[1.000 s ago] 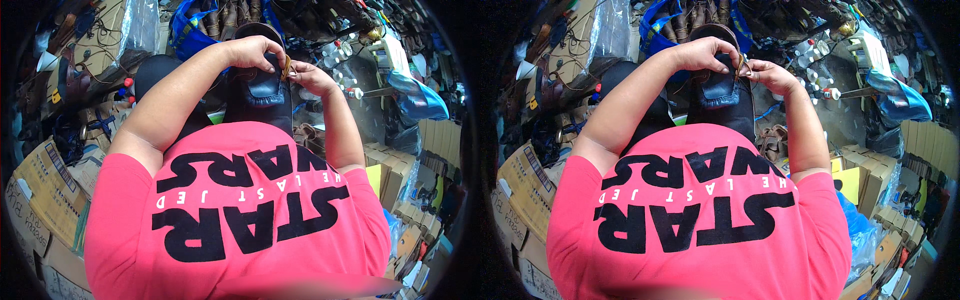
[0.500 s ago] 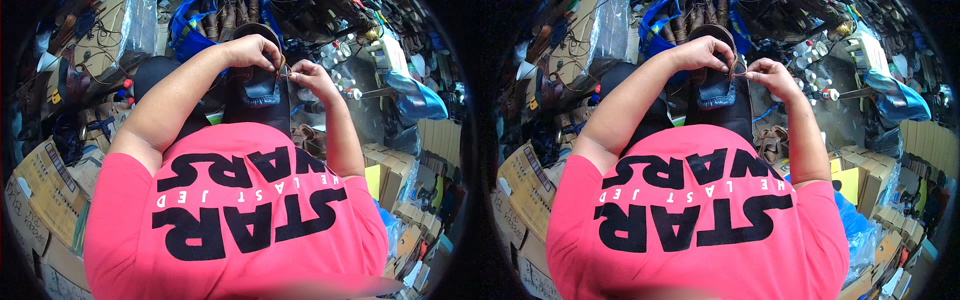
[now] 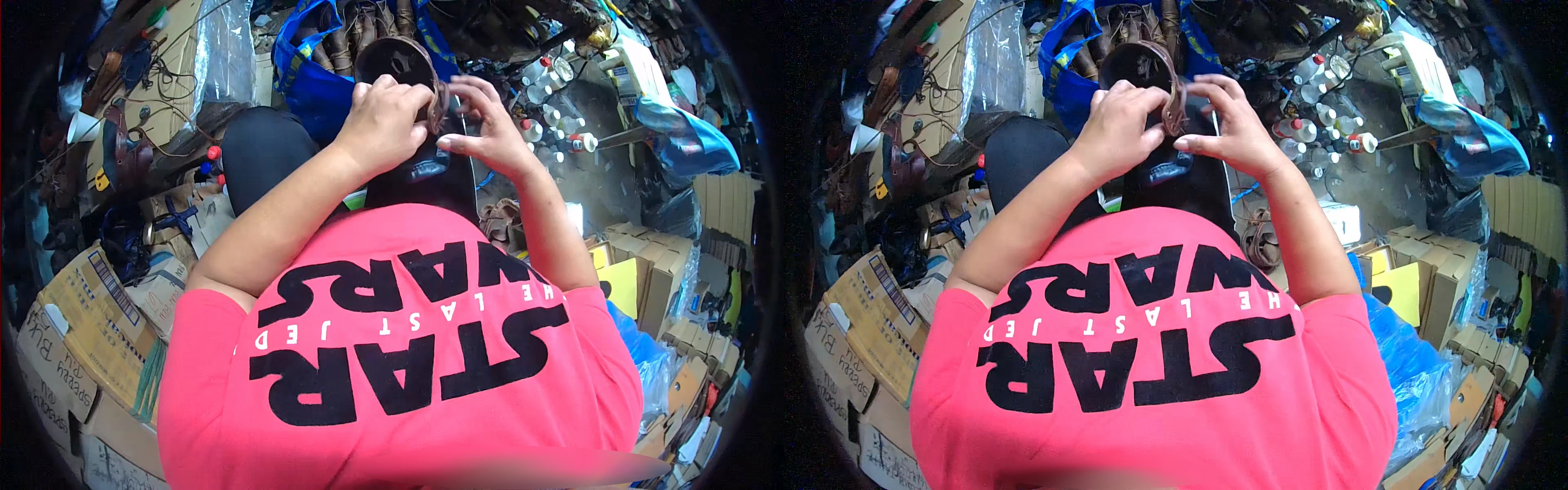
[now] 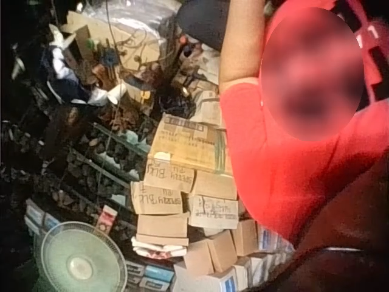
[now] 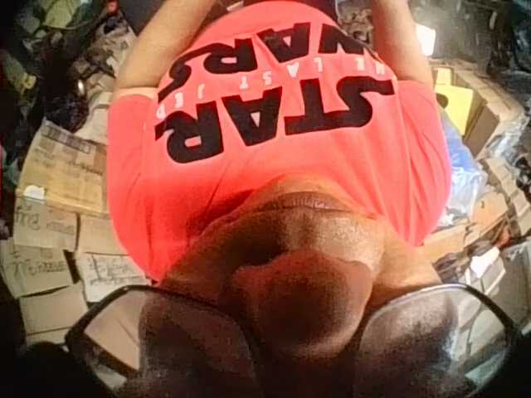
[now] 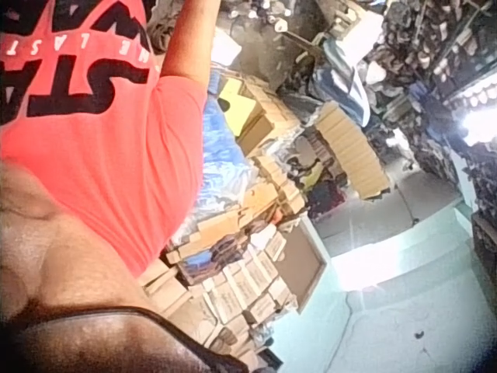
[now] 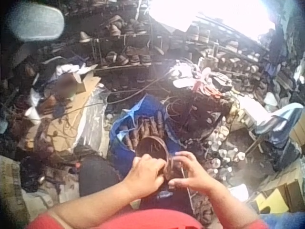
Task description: The recorder is hand-stitching a leather shoe upper using a needle and thread.
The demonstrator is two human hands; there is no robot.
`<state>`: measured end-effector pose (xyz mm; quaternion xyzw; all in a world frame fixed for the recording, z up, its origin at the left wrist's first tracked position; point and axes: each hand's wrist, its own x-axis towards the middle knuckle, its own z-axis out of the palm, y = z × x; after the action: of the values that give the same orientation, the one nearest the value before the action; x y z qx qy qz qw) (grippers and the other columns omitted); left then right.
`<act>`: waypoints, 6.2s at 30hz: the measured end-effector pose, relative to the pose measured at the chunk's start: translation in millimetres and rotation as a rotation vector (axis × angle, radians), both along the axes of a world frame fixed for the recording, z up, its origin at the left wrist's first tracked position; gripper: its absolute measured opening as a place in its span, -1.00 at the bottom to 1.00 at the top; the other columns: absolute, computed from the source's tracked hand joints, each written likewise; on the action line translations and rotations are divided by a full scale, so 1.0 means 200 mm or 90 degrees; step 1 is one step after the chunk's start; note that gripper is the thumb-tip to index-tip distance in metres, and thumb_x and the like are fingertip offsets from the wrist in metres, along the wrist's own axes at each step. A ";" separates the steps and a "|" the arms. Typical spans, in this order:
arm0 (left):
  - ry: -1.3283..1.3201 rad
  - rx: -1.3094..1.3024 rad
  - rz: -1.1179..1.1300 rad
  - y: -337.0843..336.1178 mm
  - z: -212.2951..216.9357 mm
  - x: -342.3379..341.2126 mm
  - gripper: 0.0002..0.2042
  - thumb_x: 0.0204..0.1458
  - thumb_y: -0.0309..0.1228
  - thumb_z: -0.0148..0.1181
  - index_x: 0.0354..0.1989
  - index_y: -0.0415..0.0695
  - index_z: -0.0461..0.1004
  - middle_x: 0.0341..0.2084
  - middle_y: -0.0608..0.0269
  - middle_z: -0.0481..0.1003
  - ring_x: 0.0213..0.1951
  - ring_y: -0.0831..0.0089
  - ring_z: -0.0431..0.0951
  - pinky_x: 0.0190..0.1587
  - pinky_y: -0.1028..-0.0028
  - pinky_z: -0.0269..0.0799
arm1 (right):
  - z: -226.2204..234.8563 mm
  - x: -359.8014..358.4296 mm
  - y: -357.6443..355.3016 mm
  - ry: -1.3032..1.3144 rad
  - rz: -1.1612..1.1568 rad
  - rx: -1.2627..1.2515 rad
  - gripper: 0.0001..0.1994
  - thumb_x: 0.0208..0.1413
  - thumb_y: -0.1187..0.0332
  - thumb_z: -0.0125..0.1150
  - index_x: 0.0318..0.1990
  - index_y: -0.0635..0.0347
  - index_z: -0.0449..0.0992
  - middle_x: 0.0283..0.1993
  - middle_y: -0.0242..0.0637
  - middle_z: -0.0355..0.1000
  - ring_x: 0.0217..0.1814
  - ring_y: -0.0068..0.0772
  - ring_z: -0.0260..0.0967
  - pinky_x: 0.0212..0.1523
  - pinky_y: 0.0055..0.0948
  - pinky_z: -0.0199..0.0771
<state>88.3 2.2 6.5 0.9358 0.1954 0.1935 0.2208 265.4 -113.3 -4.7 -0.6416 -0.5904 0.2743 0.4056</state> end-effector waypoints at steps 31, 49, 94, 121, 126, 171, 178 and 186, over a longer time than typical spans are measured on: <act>-0.712 -0.726 -0.054 0.61 0.69 -0.80 -0.79 0.06 -0.54 0.05 -0.62 -0.11 0.28 -0.66 0.36 0.16 -0.54 0.49 0.21 -0.30 0.45 0.27 | -0.04 -0.10 0.04 -0.138 -0.160 0.023 -0.30 -0.24 0.38 0.23 0.21 -0.25 0.30 -0.13 -0.15 0.40 -0.26 -0.10 0.45 -0.16 -0.24 0.45; -0.057 -0.453 -0.011 0.11 0.01 -0.06 -0.87 -0.07 -0.57 0.25 -0.31 -0.21 0.59 -0.42 0.29 0.48 -0.32 0.57 0.51 -0.22 0.59 0.41 | 0.00 0.04 -0.01 0.472 -0.003 -0.138 -0.31 0.05 0.34 0.28 0.34 0.09 0.11 0.12 -0.30 0.34 0.11 -0.49 0.31 0.14 -0.42 0.31; 0.155 -0.308 0.067 0.16 -0.07 0.09 -0.65 0.00 -0.01 0.09 -0.36 -0.03 0.60 -0.32 0.06 0.54 -0.14 0.06 0.50 -0.11 0.04 0.30 | -0.14 -0.04 0.03 0.295 -0.188 0.003 -0.88 0.07 0.41 0.24 -0.37 0.30 0.52 -0.31 -0.39 0.42 -0.23 -0.61 0.36 -0.18 -0.60 0.36; 0.132 -0.351 -0.170 0.26 -0.10 0.03 -0.75 0.08 -0.25 0.15 -0.21 -0.18 0.51 -0.32 0.08 0.40 -0.19 0.26 0.44 -0.07 0.37 0.32 | 0.23 0.34 -0.21 0.956 0.301 0.088 -0.82 0.27 0.27 -0.06 -0.29 0.14 0.41 -0.33 -0.34 0.41 -0.30 -0.41 0.38 -0.18 -0.41 0.38; 0.111 -0.425 -0.196 0.29 -0.10 -0.03 -0.73 0.05 -0.23 0.17 -0.22 -0.18 0.51 -0.28 0.01 0.44 -0.14 0.21 0.46 -0.07 0.34 0.34 | 0.12 0.50 -0.59 -0.082 -0.046 -0.592 -0.81 -0.08 0.31 0.33 -0.43 0.26 0.53 -0.49 -0.26 0.47 -0.45 -0.28 0.41 -0.33 -0.37 0.40; 0.132 -0.518 -0.067 0.19 -0.05 -0.05 -0.80 -0.02 -0.43 0.18 -0.26 -0.28 0.50 -0.43 0.36 0.46 -0.33 0.66 0.38 -0.24 0.55 0.35 | 0.11 -0.08 0.04 -0.178 0.043 -0.049 -0.84 -0.13 0.54 0.31 -0.32 0.17 0.60 -0.42 -0.28 0.36 -0.35 -0.37 0.42 -0.33 -0.47 0.43; 0.136 -0.470 -0.073 0.19 -0.01 -0.05 -0.81 -0.01 -0.41 0.17 -0.26 -0.26 0.51 -0.45 0.35 0.45 -0.34 0.65 0.38 -0.26 0.54 0.34 | 0.12 -0.09 0.04 -0.189 0.032 -0.054 -0.85 -0.13 0.53 0.31 -0.33 0.19 0.59 -0.41 -0.26 0.37 -0.34 -0.34 0.42 -0.32 -0.48 0.44; 0.126 -0.545 -0.081 0.17 0.00 -0.04 -0.75 -0.10 -0.40 0.20 -0.23 -0.26 0.50 -0.42 0.32 0.48 -0.31 0.63 0.41 -0.21 0.56 0.35 | 0.11 -0.10 0.05 -0.212 0.041 -0.031 -0.88 -0.11 0.51 0.31 -0.35 0.21 0.58 -0.41 -0.25 0.41 -0.36 -0.33 0.45 -0.31 -0.48 0.45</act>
<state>81.0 36.9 7.0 0.7844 0.2201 -0.0094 0.5798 245.7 -103.9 17.4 -0.6688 -0.6625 0.1915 0.2777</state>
